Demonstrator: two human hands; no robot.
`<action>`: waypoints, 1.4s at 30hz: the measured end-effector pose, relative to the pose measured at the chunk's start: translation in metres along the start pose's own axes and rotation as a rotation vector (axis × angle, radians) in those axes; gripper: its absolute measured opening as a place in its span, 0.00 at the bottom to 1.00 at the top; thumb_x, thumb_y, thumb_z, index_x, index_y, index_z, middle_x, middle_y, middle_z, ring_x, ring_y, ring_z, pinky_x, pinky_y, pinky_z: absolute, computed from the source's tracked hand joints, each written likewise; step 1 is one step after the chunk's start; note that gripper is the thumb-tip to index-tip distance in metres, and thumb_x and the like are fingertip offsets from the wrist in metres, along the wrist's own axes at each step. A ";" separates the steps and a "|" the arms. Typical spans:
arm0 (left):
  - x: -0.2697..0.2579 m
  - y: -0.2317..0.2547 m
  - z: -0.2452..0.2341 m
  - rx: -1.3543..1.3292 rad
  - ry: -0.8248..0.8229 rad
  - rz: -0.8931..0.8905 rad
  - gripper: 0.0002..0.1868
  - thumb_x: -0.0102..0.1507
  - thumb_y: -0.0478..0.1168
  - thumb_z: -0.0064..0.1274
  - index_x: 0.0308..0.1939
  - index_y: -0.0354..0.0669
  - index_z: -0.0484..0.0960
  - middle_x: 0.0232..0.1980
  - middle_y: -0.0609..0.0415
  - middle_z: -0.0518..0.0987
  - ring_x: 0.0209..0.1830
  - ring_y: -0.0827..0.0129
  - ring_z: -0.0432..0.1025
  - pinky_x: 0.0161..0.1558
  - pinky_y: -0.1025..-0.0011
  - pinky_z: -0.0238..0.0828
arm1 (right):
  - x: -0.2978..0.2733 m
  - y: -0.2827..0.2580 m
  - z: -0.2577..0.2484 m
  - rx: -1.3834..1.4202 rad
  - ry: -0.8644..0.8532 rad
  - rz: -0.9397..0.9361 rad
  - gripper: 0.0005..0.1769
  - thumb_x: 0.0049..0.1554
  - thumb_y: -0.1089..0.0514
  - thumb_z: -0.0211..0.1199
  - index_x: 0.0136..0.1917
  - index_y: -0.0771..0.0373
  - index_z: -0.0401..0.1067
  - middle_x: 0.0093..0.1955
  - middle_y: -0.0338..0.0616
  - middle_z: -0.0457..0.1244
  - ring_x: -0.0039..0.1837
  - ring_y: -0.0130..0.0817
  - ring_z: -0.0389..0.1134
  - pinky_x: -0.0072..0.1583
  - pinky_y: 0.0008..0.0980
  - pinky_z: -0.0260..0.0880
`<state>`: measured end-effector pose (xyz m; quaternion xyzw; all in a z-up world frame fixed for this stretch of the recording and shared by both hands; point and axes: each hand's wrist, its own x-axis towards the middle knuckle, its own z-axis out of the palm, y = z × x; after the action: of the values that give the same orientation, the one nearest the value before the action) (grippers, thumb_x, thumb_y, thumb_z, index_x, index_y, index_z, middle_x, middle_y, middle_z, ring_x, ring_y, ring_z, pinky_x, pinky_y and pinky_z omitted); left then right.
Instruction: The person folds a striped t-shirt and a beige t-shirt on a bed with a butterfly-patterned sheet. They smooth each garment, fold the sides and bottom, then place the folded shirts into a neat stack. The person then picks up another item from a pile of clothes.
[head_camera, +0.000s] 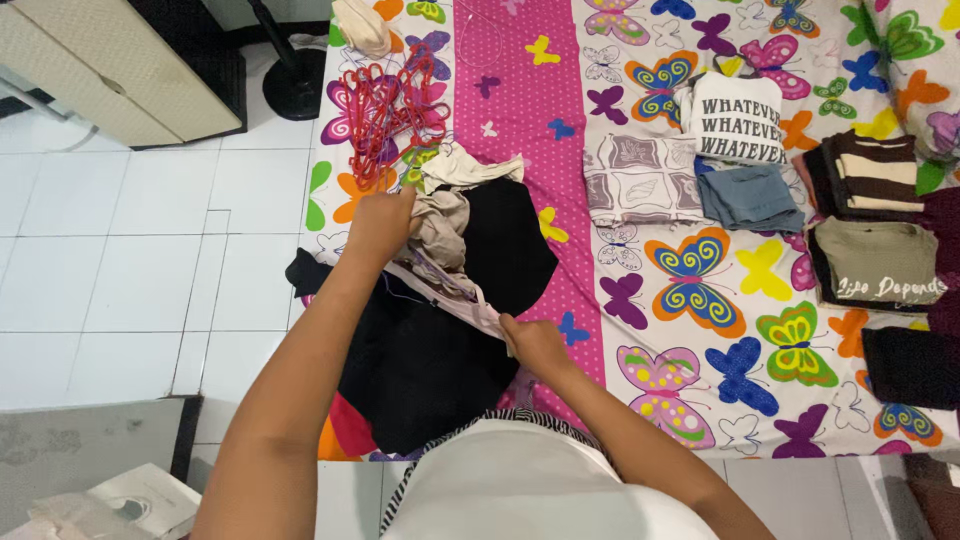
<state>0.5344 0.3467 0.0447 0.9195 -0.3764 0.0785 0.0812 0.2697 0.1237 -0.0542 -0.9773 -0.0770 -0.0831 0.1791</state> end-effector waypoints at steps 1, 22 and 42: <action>0.001 -0.001 0.003 0.011 0.003 0.024 0.22 0.57 0.49 0.64 0.44 0.40 0.74 0.32 0.45 0.81 0.37 0.49 0.77 0.37 0.53 0.73 | 0.003 0.003 -0.001 -0.001 -0.011 -0.011 0.09 0.61 0.52 0.57 0.42 0.58 0.67 0.24 0.48 0.62 0.29 0.52 0.66 0.32 0.51 0.64; -0.014 -0.017 0.008 -0.609 -0.312 -0.264 0.19 0.58 0.42 0.59 0.51 0.43 0.74 0.44 0.39 0.82 0.46 0.45 0.78 0.47 0.54 0.73 | 0.007 0.003 0.004 0.176 -0.148 0.198 0.11 0.64 0.49 0.53 0.46 0.56 0.70 0.25 0.41 0.66 0.31 0.48 0.69 0.35 0.49 0.67; -0.003 0.002 -0.056 -0.522 -0.276 -0.517 0.36 0.47 0.44 0.72 0.56 0.44 0.71 0.43 0.41 0.82 0.45 0.46 0.78 0.46 0.55 0.73 | 0.012 0.013 0.018 0.231 -0.055 0.245 0.11 0.63 0.48 0.54 0.48 0.55 0.71 0.27 0.48 0.65 0.32 0.53 0.68 0.35 0.52 0.66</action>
<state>0.5267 0.3590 0.0992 0.9343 -0.1471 -0.1673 0.2783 0.2867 0.1196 -0.0732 -0.9543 0.0287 -0.0244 0.2966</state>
